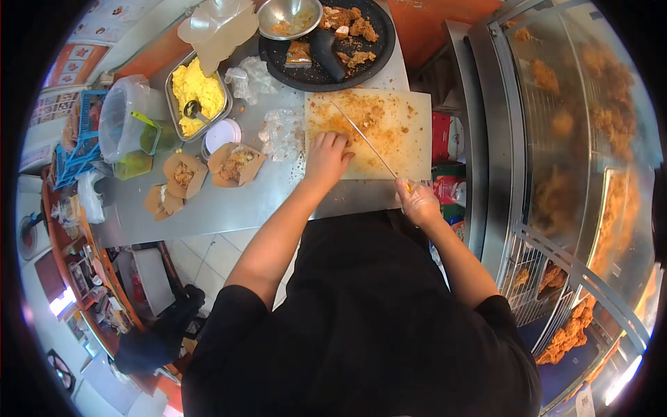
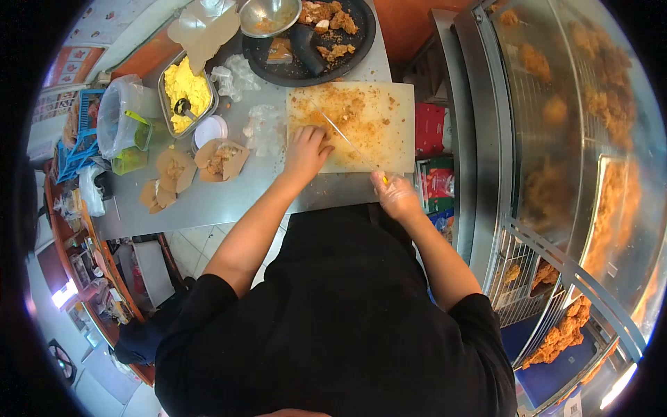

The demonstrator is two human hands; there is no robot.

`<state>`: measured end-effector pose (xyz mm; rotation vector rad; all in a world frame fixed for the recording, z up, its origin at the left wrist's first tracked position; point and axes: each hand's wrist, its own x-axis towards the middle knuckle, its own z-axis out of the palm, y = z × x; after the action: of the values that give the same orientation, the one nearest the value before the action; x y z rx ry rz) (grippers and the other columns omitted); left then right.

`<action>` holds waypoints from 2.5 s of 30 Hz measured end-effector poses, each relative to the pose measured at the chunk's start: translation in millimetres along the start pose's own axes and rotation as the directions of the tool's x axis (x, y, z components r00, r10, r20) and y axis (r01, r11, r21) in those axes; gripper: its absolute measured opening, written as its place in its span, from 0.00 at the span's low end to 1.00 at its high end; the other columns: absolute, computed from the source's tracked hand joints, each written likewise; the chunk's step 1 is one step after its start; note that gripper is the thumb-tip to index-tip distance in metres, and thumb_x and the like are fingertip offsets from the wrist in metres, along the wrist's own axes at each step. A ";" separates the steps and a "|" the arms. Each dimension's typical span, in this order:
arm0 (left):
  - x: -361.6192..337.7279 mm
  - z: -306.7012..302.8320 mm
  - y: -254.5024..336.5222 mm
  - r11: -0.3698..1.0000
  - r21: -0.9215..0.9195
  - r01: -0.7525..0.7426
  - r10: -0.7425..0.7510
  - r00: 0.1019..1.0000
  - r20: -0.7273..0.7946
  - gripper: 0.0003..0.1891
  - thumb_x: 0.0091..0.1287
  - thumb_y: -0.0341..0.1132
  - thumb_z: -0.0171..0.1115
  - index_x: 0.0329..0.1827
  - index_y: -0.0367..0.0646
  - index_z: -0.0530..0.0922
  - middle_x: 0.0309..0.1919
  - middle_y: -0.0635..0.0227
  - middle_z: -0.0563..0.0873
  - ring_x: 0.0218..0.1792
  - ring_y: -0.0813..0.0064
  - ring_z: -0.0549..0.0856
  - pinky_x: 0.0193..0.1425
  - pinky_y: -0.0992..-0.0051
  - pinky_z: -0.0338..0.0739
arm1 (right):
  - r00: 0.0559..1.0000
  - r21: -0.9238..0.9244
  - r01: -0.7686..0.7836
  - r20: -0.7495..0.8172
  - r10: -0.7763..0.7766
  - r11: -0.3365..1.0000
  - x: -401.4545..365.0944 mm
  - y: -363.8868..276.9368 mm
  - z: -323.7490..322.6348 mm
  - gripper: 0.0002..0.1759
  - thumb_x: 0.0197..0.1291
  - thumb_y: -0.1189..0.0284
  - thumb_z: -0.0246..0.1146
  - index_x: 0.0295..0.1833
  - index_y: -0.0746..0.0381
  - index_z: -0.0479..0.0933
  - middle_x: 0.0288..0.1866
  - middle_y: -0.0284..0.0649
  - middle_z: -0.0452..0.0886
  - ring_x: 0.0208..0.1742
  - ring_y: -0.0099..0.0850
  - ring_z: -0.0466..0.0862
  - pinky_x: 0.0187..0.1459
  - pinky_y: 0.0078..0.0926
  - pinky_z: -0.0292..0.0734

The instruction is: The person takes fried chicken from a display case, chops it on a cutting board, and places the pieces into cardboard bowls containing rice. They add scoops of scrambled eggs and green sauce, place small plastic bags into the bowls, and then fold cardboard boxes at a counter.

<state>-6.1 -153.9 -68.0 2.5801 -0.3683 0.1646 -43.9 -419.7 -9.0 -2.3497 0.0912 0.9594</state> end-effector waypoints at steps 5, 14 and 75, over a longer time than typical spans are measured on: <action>-12.0 -40.1 12.4 0.999 0.003 -0.043 0.043 0.999 -0.026 0.23 0.63 0.37 0.72 0.61 0.43 0.80 0.55 0.60 0.82 0.57 0.56 0.78 0.62 0.54 0.70 | 1.000 -0.044 0.026 0.013 -0.025 0.999 15.5 -10.9 0.8 0.40 0.76 0.37 0.43 0.50 0.65 0.83 0.47 0.61 0.86 0.55 0.61 0.83 0.59 0.51 0.77; -6.1 -63.1 -11.8 0.967 0.216 -0.134 0.113 0.988 0.106 0.34 0.70 0.41 0.64 0.78 0.41 0.68 0.79 0.56 0.69 0.83 0.56 0.61 0.83 0.48 0.53 | 0.980 -0.154 0.089 0.187 -0.060 0.984 25.4 -48.9 -28.0 0.43 0.76 0.37 0.42 0.43 0.68 0.83 0.43 0.63 0.86 0.50 0.60 0.84 0.57 0.52 0.78; -552.9 -12.2 128.7 -0.124 0.085 0.989 -0.975 -0.137 0.174 0.18 0.72 0.40 0.58 0.58 0.38 0.82 0.52 0.43 0.88 0.57 0.44 0.86 0.61 0.55 0.81 | 0.643 -0.454 0.659 -0.073 -0.762 0.599 133.5 -72.7 70.0 0.16 0.60 0.70 0.67 0.53 0.61 0.82 0.59 0.54 0.79 0.59 0.54 0.79 0.60 0.49 0.78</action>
<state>-572.5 -128.0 -99.0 1.9769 1.6382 -0.6758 31.3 -301.1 -100.1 -2.4814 -0.9832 0.2511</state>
